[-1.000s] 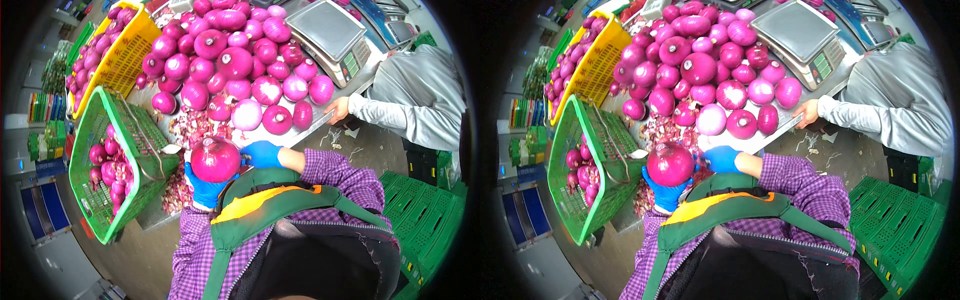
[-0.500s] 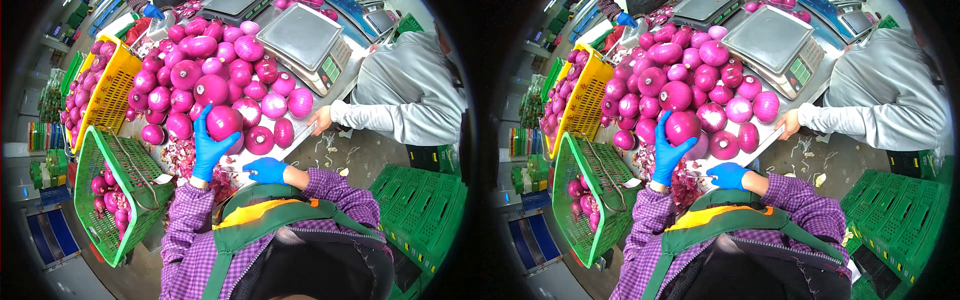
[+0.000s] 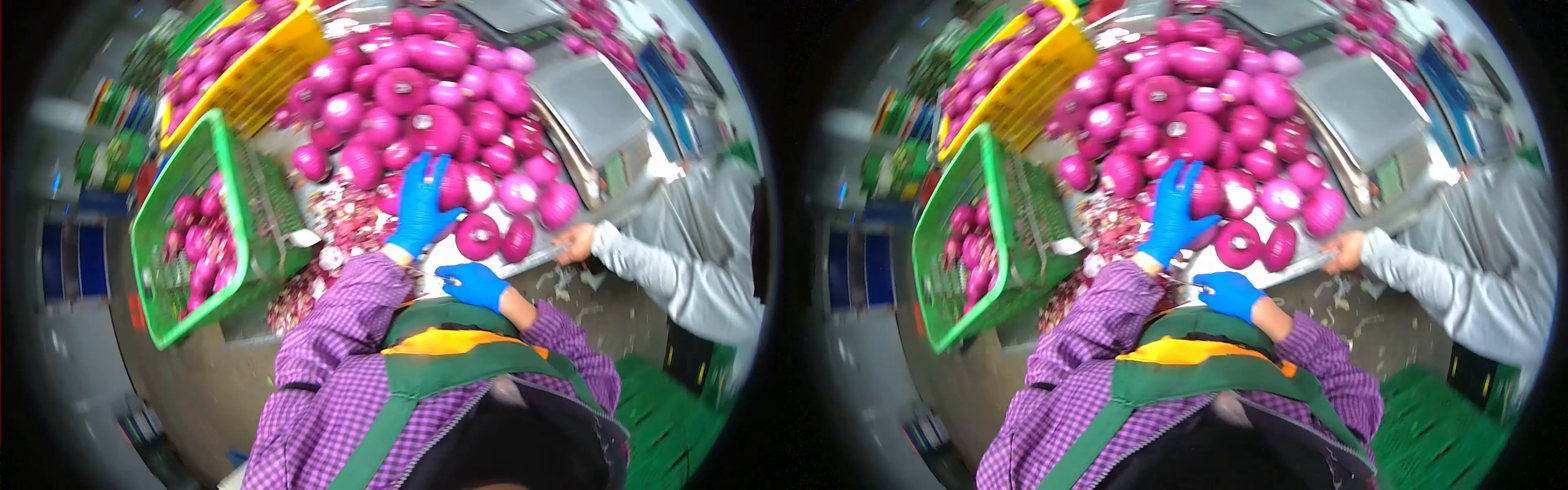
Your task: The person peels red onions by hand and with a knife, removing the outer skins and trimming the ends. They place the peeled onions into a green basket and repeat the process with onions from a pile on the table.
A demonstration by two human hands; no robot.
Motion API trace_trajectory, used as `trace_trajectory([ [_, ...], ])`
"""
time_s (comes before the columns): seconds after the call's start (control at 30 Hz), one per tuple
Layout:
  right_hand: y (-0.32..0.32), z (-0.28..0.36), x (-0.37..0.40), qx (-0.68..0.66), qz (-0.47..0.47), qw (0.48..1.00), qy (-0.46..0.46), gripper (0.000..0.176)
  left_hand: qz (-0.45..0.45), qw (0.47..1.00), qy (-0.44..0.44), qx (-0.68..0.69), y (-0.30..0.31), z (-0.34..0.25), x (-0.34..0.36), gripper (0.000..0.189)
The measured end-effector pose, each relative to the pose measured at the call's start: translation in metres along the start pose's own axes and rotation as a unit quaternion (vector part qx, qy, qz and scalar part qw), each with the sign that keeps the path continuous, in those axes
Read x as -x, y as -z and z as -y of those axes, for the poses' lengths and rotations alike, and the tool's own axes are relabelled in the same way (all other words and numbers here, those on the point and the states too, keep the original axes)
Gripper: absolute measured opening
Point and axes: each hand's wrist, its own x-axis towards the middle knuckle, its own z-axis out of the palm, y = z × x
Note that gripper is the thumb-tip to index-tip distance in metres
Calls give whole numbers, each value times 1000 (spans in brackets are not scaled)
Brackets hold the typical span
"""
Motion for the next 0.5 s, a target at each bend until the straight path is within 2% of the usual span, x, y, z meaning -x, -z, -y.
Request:
trace_trajectory([
  [0.17, 2, 9, -13, 2, 35, 999, -3, 40, -18, 999, 31, 22, 4, 4, 12, 97],
  [0.27, 3, 20, -20, 5, 53, 999, 4, 39, -48, 993, 29, 108, 36, 4, 28, 81],
  [0.33, -3, 17, -28, 14, 55, 998, 25, 40, -56, 971, 73, 222, 85, -8, 40, 63],
  [0.4, -5, 16, -35, 0, 60, 998, 29, 42, -74, 958, 78, 267, 149, -12, 51, 49],
  [0.5, -2, 28, -45, 2, 96, 995, 3, 41, -188, 970, 79, 130, 246, 11, 66, 36],
])
